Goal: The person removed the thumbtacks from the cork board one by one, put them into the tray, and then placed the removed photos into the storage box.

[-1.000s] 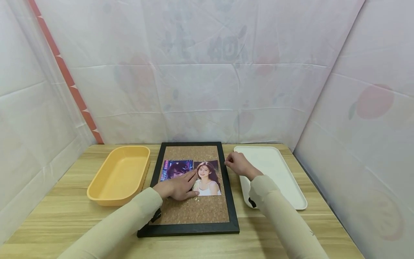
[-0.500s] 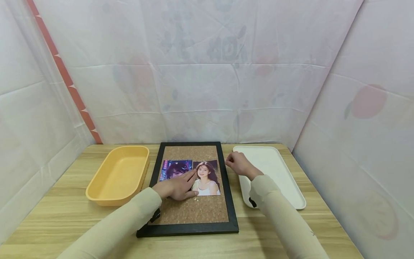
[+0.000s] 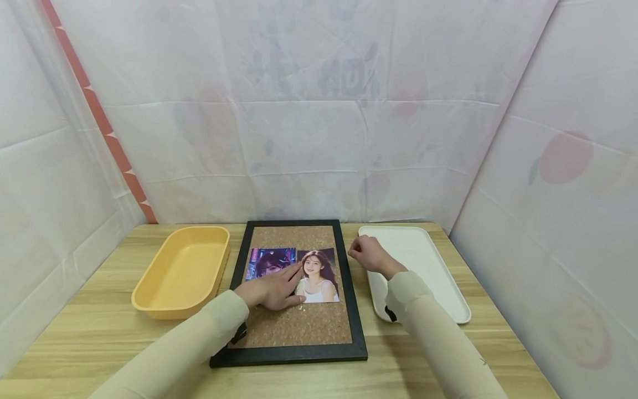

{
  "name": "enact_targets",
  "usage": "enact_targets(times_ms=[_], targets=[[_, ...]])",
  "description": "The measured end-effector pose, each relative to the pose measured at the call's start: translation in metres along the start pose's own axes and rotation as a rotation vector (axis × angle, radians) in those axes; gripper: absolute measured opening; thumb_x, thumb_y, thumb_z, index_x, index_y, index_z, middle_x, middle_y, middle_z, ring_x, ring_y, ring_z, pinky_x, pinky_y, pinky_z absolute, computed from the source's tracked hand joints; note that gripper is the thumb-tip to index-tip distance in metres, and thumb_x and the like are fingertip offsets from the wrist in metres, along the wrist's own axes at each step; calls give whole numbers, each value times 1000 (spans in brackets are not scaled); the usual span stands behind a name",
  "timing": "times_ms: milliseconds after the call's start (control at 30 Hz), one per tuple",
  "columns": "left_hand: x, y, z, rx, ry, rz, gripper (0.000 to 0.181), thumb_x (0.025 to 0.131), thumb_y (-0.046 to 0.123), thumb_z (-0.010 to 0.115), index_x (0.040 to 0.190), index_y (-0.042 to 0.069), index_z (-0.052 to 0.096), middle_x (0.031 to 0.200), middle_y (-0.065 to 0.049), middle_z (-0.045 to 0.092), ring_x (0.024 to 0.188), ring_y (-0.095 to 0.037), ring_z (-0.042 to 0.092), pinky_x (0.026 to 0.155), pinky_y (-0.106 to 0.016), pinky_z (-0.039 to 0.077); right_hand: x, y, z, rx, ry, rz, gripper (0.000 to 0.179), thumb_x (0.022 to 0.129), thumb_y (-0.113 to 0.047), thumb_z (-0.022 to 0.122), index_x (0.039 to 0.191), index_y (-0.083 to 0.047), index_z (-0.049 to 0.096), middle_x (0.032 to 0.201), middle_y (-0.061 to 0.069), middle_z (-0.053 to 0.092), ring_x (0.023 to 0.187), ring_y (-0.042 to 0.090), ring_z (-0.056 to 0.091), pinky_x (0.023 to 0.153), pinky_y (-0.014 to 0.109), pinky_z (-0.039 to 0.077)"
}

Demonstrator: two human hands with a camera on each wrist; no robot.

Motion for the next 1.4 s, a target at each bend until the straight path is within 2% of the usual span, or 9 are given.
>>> enact_targets(times_ms=[900, 1200, 1400], targets=[[0, 0, 1, 26, 10, 10, 79, 106, 55, 43, 164, 5, 20, 172, -10, 10, 158, -25, 11, 125, -40, 21, -4, 5, 0, -22, -5, 34, 17, 100, -6, 62, 91, 4, 73, 76, 5, 66, 66, 14, 51, 62, 30, 45], [0, -1, 0, 30, 2, 1, 79, 106, 56, 42, 164, 7, 20, 172, -10, 10, 158, -25, 11, 126, -40, 21, -4, 7, -3, -16, -2, 24, 17, 100, -6, 62, 92, 5, 73, 80, 9, 69, 67, 14, 53, 62, 31, 46], [2, -1, 2, 36, 0, 4, 79, 106, 56, 42, 164, 7, 20, 172, -10, 9, 158, -25, 11, 126, -40, 21, -5, 9, -4, -24, -1, 23, 18, 100, -7, 61, 92, 4, 73, 77, 5, 67, 66, 14, 53, 61, 31, 46]])
Point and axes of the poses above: each hand's wrist, its own x-axis towards the middle knuckle, its own z-axis out of the palm, y = z × x, the point moved 8 cm from there along x, towards the middle knuckle
